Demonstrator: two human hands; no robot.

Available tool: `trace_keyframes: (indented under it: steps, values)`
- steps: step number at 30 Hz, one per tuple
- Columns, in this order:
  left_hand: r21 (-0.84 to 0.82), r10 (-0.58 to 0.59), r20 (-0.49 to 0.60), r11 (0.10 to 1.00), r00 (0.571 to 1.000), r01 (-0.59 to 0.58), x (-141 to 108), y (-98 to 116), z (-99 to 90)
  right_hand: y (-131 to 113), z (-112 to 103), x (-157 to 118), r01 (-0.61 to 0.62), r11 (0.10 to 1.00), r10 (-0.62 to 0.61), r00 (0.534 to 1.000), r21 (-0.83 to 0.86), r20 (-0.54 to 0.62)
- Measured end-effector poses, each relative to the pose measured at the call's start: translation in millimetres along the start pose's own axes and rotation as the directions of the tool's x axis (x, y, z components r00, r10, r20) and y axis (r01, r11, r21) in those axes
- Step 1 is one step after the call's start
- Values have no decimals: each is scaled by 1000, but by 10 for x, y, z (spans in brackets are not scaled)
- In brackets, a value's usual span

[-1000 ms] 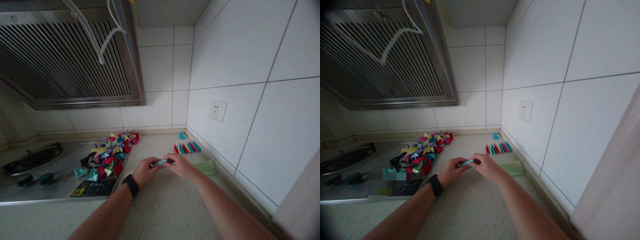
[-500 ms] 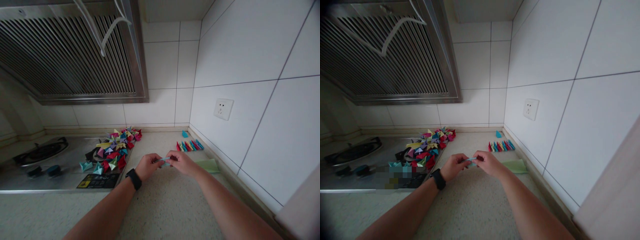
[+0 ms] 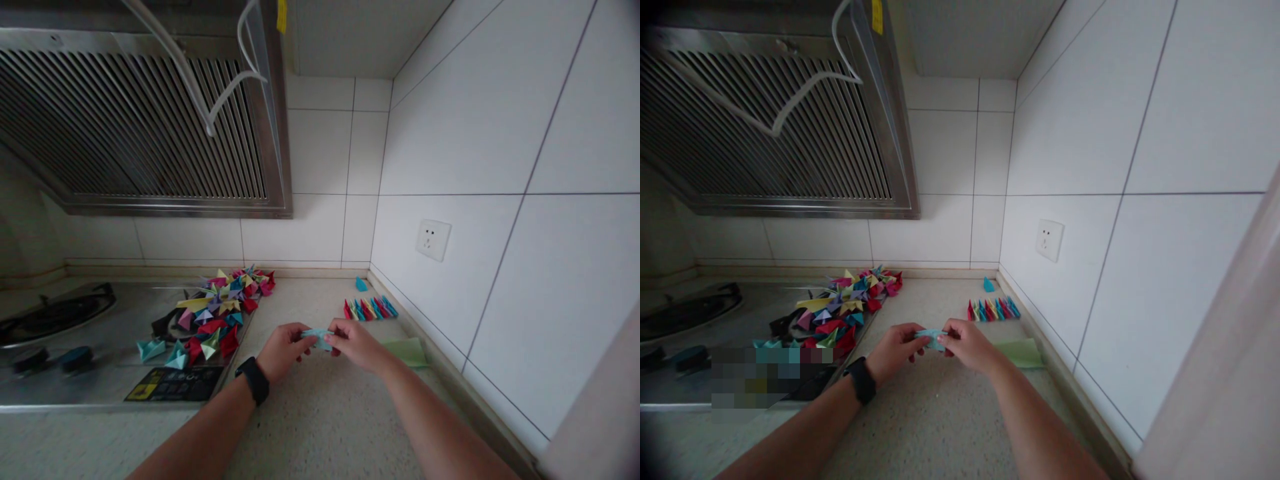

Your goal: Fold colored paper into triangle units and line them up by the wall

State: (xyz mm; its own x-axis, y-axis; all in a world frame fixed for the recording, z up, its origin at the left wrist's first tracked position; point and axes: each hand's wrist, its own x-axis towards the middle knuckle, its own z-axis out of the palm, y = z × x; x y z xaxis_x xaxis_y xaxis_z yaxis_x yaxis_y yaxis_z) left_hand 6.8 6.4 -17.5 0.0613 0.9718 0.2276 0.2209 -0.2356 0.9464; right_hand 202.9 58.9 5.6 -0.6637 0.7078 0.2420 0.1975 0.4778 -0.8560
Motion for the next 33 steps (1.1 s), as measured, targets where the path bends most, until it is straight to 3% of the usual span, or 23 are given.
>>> trace_keyframes:
  steps: [5, 12, 18, 21, 25, 33]
  values:
    - [50, 20, 26, 998, 999, -22, -4, 14, -38, -7, 5, -24, -6, 998, 13, 995, -67, 103]
    - [170, 59, 44, 983, 997, -65, -77, 165, -41, -16, 9, -30, 6, 981, 23, 989, -195, 149]
    - [185, 109, 68, 975, 992, -120, -92, 204, -27, -25, 21, -17, 38, 984, -17, 993, -176, 119]
    - [120, 96, 49, 988, 994, -102, -69, 153, -25, -25, 15, 0, 62, 986, -50, 996, -153, 79]
    - [124, 57, 109, 990, 992, -71, -62, 106, -17, -37, 14, 16, 71, 991, -68, 997, -112, 29]
    - [104, 16, 80, 994, 997, -24, -37, 35, -16, -12, 43, 7, 49, 985, -42, 998, -166, 47]
